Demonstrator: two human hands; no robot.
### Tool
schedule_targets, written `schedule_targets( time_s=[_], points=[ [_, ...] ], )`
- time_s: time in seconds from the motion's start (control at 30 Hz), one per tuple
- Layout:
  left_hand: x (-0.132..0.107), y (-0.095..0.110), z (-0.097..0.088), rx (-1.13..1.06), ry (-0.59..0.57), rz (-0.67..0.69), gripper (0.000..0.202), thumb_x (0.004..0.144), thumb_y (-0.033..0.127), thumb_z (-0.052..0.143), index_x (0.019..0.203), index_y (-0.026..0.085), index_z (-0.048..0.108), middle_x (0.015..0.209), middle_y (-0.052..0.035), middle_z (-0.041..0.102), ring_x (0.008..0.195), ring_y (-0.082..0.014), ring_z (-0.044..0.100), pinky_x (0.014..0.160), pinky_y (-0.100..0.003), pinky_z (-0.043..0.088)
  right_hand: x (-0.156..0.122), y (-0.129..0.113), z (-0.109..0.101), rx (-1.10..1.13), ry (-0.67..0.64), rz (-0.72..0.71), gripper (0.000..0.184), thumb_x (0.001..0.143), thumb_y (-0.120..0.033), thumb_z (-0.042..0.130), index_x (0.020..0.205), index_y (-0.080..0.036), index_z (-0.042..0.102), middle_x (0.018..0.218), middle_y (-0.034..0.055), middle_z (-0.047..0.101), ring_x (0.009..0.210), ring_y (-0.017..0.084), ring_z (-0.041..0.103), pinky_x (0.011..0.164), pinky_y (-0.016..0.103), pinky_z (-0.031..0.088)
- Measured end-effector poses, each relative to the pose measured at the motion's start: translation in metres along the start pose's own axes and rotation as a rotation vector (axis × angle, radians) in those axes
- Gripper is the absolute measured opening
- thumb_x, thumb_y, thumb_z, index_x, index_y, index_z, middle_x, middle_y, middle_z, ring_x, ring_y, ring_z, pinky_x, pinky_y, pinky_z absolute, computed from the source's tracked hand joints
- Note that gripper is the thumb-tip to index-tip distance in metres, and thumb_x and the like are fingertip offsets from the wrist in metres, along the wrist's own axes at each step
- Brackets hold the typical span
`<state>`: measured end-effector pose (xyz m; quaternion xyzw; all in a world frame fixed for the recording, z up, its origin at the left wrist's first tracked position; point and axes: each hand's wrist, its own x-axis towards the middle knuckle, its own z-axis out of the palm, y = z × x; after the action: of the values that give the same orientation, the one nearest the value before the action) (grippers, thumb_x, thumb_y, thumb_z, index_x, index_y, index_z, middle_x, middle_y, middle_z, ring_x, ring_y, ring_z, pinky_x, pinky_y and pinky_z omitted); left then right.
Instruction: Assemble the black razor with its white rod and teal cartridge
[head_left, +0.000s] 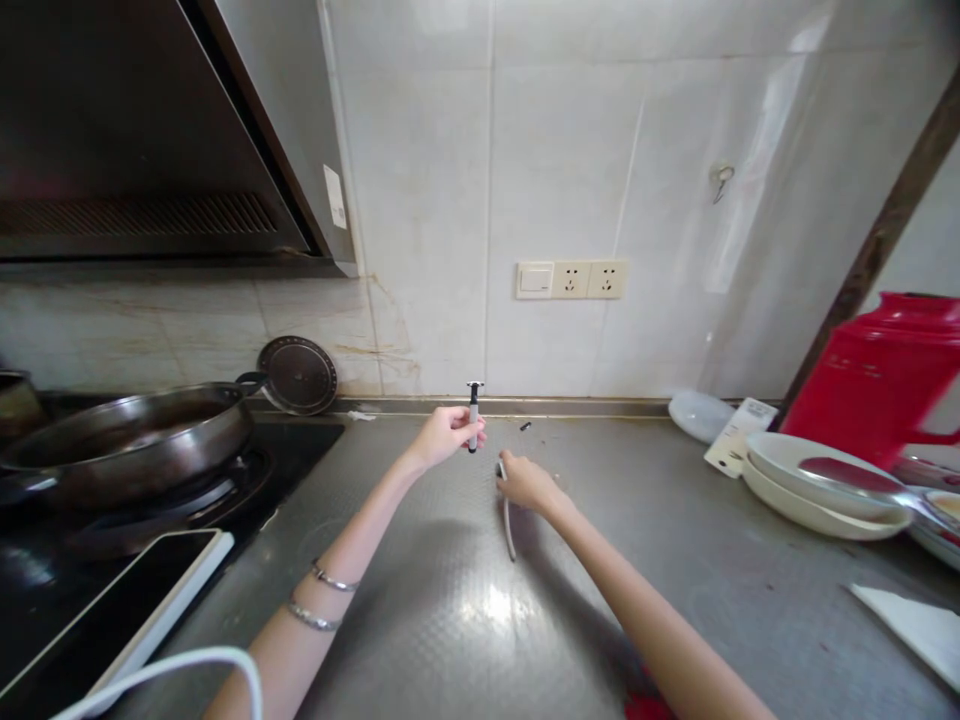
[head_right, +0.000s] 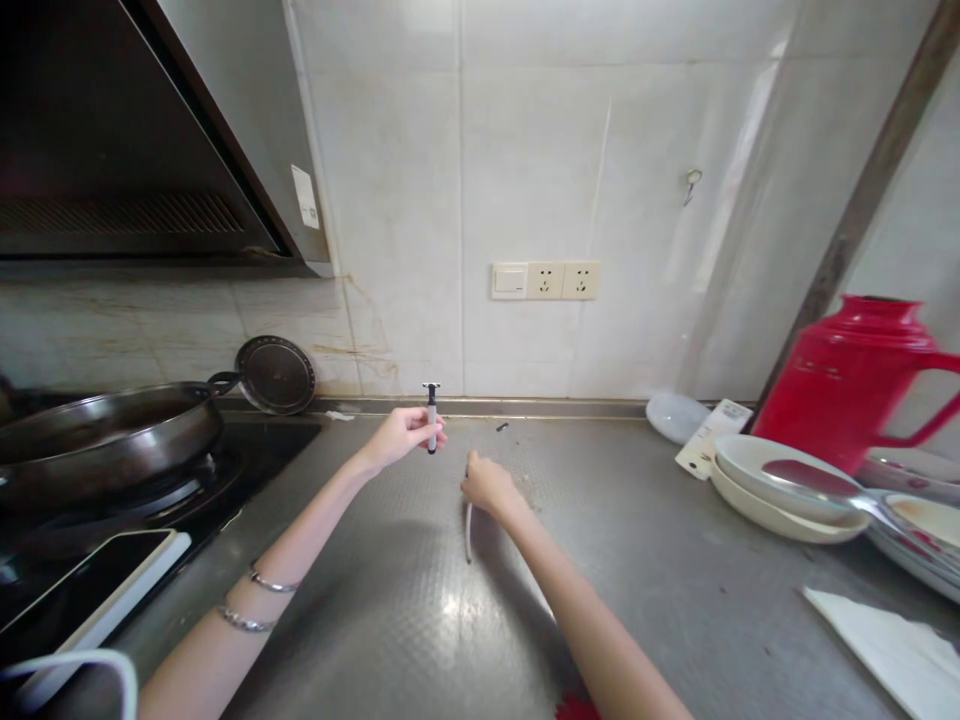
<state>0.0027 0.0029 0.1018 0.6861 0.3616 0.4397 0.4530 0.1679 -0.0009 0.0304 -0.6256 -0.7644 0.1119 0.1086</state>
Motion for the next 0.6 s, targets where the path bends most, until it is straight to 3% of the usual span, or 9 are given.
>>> schedule_targets(
  time_s=[0.3,0.6],
  points=[
    [0.0006,-0.0019,0.0012,0.017,-0.01,-0.018,0.023,0.071,0.03,0.065,0.079,0.01,0.059,0.07,-0.0078,0.066,0.061,-0.0154,0.063,0.06,-0.028,0.049,-0.0006,-0.0043,0.0043,-0.059,-0.043,-0.027,0.038,0.076,-0.011,0.044,0.114,-0.014,0.046,0.102,0.0195,0.063,0.094,0.029,0.061,0.068,0.033,0.042],
    [0.0016,-0.0075,0.0028,-0.006,-0.018,-0.022,0.021,0.07,0.028,0.065,0.078,0.01,0.059,0.069,-0.0074,0.065,0.061,-0.0146,0.062,0.061,-0.028,0.05,-0.0015,-0.0044,0.0077,-0.082,-0.035,-0.024,0.031,0.078,-0.013,0.043,0.108,-0.012,0.048,0.1,0.021,0.063,0.092,0.032,0.062,0.067,0.035,0.043]
  ],
)
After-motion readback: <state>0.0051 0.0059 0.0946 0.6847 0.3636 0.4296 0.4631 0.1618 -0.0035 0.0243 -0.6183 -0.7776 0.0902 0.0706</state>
